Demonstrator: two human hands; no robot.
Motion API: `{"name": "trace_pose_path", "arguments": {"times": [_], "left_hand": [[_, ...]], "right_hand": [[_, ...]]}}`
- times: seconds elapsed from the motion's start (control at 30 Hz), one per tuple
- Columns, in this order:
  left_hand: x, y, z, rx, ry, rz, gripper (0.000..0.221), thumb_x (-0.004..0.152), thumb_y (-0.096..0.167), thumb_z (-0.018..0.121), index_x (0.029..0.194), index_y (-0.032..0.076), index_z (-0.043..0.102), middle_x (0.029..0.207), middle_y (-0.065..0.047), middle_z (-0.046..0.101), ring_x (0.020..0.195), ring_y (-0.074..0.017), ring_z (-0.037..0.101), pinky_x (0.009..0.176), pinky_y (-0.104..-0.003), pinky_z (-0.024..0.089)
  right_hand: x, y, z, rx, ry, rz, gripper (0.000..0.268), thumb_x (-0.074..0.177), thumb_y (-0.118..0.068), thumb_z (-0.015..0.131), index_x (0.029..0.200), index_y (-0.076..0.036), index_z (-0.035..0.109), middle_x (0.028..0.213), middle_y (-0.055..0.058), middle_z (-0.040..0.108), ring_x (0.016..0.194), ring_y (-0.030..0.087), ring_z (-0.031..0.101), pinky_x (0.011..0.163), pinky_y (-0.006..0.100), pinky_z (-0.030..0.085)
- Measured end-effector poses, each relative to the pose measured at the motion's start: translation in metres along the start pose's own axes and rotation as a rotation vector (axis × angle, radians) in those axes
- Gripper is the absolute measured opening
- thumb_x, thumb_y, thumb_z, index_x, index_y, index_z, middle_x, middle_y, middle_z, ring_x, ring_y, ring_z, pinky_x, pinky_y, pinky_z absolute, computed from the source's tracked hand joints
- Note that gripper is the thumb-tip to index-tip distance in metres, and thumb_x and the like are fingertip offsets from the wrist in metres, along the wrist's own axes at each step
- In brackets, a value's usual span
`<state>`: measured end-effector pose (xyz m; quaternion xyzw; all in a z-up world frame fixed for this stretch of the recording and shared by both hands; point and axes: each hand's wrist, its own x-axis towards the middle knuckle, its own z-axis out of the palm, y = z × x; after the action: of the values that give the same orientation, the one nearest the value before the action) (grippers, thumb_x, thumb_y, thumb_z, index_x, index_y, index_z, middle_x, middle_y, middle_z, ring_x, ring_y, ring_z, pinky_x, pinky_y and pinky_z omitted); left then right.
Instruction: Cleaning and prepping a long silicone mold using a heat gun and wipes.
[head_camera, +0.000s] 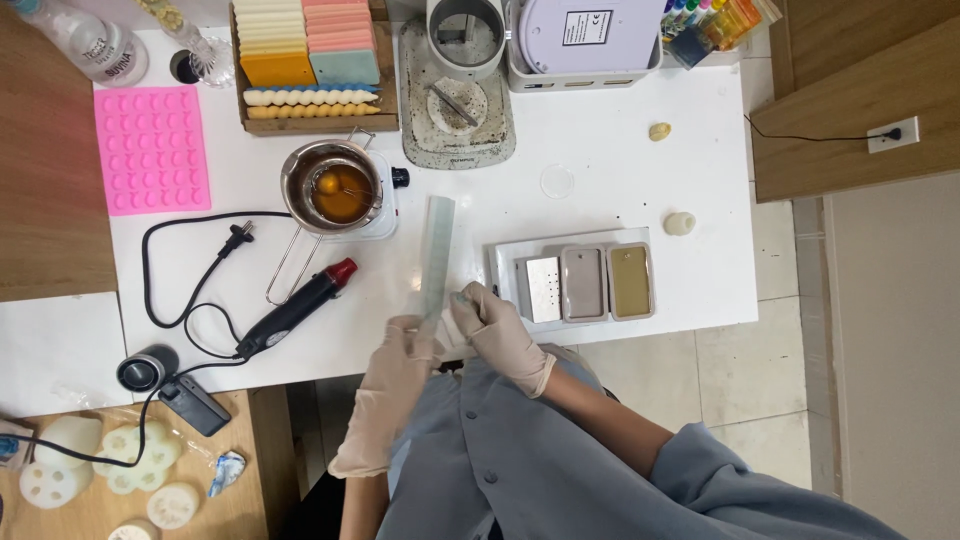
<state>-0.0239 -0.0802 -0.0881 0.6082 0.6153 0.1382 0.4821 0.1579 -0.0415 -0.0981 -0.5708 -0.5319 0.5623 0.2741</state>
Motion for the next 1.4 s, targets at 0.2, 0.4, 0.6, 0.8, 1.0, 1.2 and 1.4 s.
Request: {"name": "trace_pose_path", "arguments": {"times": [0.2, 0.4, 0.6, 0.8, 1.0, 1.2, 1.4], "left_hand": [[0.001, 0.072, 0.015, -0.3, 0.178, -0.403, 0.03, 0.112, 0.03, 0.056, 0.117, 0.002, 0.066, 0.085, -0.016, 0.073, 0.071, -0.0257, 0.071, 0.071, -0.036, 0.056], [0.006, 0.068, 0.04, 0.431, 0.47, 0.161, 0.041, 0.083, 0.004, 0.064, 0.122, -0.002, 0.054, 0.111, -0.021, 0.056, 0.069, -0.0356, 0.066, 0.059, -0.043, 0.055], [0.015, 0.087, 0.043, 0.469, 0.695, 0.343, 0.037, 0.082, -0.001, 0.065, 0.117, -0.001, 0.052, 0.113, -0.016, 0.055, 0.093, -0.0337, 0.063, 0.074, -0.041, 0.054], [0.012, 0.107, 0.037, 0.397, 0.672, 0.341, 0.04, 0.075, -0.003, 0.064, 0.114, 0.003, 0.059, 0.111, -0.011, 0.056, 0.091, -0.0301, 0.062, 0.07, -0.041, 0.053], [0.031, 0.075, 0.075, 0.41, 0.73, 0.339, 0.029, 0.08, 0.0, 0.064, 0.108, 0.005, 0.058, 0.109, -0.014, 0.057, 0.077, -0.031, 0.061, 0.065, -0.041, 0.051], [0.034, 0.082, 0.038, -0.622, 0.521, -0.161, 0.02, 0.103, 0.019, 0.063, 0.096, 0.001, 0.058, 0.072, -0.007, 0.055, 0.064, -0.014, 0.051, 0.058, -0.033, 0.047], [0.06, -0.029, 0.033, -0.613, 0.481, -0.339, 0.024, 0.101, 0.025, 0.061, 0.099, 0.002, 0.067, 0.072, -0.004, 0.063, 0.063, -0.0113, 0.052, 0.059, -0.03, 0.045]], "right_hand": [[-0.006, -0.032, 0.0, 0.088, 0.089, -0.01, 0.011, 0.1, -0.015, 0.054, 0.099, -0.005, 0.057, 0.065, 0.001, 0.056, 0.058, 0.006, 0.052, 0.051, 0.026, 0.047], [-0.006, 0.001, 0.001, 0.126, 0.191, -0.108, 0.022, 0.105, -0.017, 0.056, 0.089, -0.002, 0.052, 0.068, 0.005, 0.053, 0.06, 0.009, 0.049, 0.052, 0.028, 0.046], [-0.003, 0.009, -0.012, 0.065, 0.233, -0.275, 0.027, 0.107, -0.017, 0.059, 0.087, -0.003, 0.049, 0.069, 0.009, 0.047, 0.064, 0.01, 0.043, 0.055, 0.03, 0.043], [-0.002, -0.014, -0.037, -0.072, 0.233, -0.36, 0.018, 0.102, -0.016, 0.062, 0.092, -0.002, 0.058, 0.068, 0.012, 0.057, 0.058, 0.013, 0.053, 0.055, 0.031, 0.047], [-0.001, -0.006, -0.043, -0.007, 0.168, -0.23, 0.02, 0.104, -0.018, 0.061, 0.093, -0.001, 0.061, 0.067, 0.009, 0.055, 0.061, 0.012, 0.05, 0.056, 0.031, 0.047], [0.015, -0.02, -0.036, 0.09, -0.03, 0.089, 0.031, 0.108, -0.023, 0.057, 0.09, 0.002, 0.059, 0.066, 0.007, 0.052, 0.06, 0.012, 0.047, 0.056, 0.032, 0.043], [0.04, 0.02, -0.011, -0.333, -0.162, -0.168, 0.026, 0.096, -0.013, 0.059, 0.119, 0.0, 0.062, 0.091, 0.017, 0.07, 0.078, 0.028, 0.07, 0.072, 0.039, 0.055]]}}
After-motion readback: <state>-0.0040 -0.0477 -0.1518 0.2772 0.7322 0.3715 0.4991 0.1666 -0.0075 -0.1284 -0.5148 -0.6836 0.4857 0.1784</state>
